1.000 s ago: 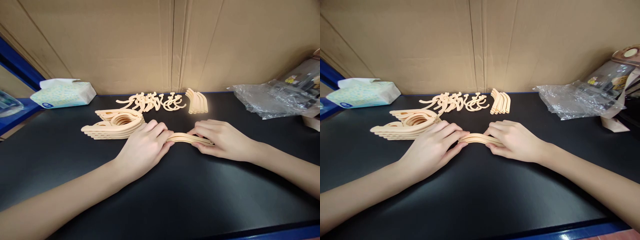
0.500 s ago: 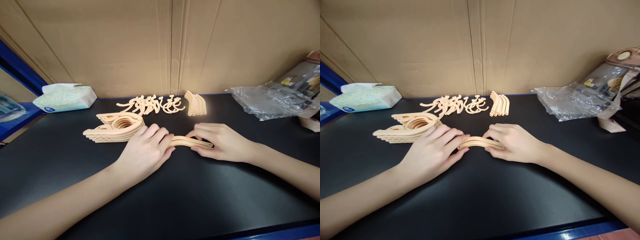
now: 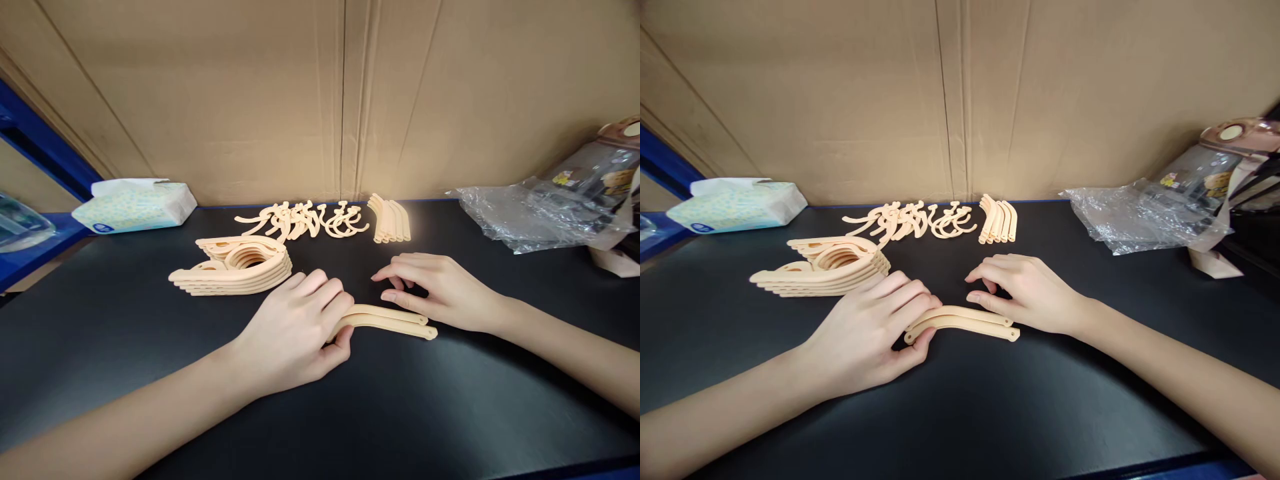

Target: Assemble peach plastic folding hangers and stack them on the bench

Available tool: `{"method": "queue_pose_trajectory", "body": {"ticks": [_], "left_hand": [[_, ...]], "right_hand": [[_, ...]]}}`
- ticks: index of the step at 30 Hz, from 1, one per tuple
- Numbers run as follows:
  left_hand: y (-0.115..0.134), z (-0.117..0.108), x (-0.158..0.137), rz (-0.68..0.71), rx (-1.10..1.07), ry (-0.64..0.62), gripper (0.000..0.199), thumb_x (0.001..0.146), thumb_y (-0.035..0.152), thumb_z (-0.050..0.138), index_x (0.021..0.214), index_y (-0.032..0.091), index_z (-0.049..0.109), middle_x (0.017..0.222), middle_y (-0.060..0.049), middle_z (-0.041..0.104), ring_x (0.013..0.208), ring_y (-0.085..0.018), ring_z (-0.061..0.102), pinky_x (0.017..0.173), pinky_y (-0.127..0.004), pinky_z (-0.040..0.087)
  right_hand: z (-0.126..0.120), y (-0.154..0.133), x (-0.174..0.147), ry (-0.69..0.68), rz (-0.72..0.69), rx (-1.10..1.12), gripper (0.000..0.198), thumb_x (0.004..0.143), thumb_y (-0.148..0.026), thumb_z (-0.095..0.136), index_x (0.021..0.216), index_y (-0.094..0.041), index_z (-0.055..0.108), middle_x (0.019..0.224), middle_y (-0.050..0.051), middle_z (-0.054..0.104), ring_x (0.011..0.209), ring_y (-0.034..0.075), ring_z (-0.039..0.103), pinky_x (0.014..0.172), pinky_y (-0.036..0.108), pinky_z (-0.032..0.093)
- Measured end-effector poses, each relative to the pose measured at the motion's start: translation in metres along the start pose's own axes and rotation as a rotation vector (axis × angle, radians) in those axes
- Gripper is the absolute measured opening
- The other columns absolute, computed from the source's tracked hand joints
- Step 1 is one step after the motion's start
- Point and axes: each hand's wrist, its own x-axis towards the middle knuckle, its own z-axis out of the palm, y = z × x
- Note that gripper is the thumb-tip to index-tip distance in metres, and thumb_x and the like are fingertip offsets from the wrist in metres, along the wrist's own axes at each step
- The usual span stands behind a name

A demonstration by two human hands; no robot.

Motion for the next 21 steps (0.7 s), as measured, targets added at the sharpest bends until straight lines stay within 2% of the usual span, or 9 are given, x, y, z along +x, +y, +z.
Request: {"method": "queue_pose_trajectory", "body": {"ticks": [11, 21], "left_hand": [[-0.0014, 0.0018, 0.0001, -0.053, -0.06, -0.037, 0.015, 0.085, 0.023, 0.052, 0.085, 0.014, 0.064, 0.078, -0.003, 0.058, 0.074, -0.02, 0.049, 0.06, -0.033, 0.04], [-0.0026, 0.0022, 0.0001, -0.077, -0.041, -0.033, 0.016, 0.086, 0.025, 0.051, 0.087, 0.014, 0.064, 0.08, -0.003, 0.059, 0.074, -0.02, 0.049, 0.061, -0.033, 0.04]], "right_hand": [[0.0022, 0.0024, 0.0039, 0.121, 0.014, -0.081, 0.014, 0.094, -0.027, 0.055, 0.097, -0.018, 0.065, 0.071, -0.001, 0.06, 0.067, 0.012, 0.056, 0.07, 0.028, 0.043], [0.0038, 0.0073, 0.0086, 0.166, 0.001, -0.185, 0.02, 0.094, -0.029, 0.054, 0.104, -0.019, 0.07, 0.075, 0.002, 0.063, 0.074, 0.016, 0.06, 0.075, 0.032, 0.045]]}}
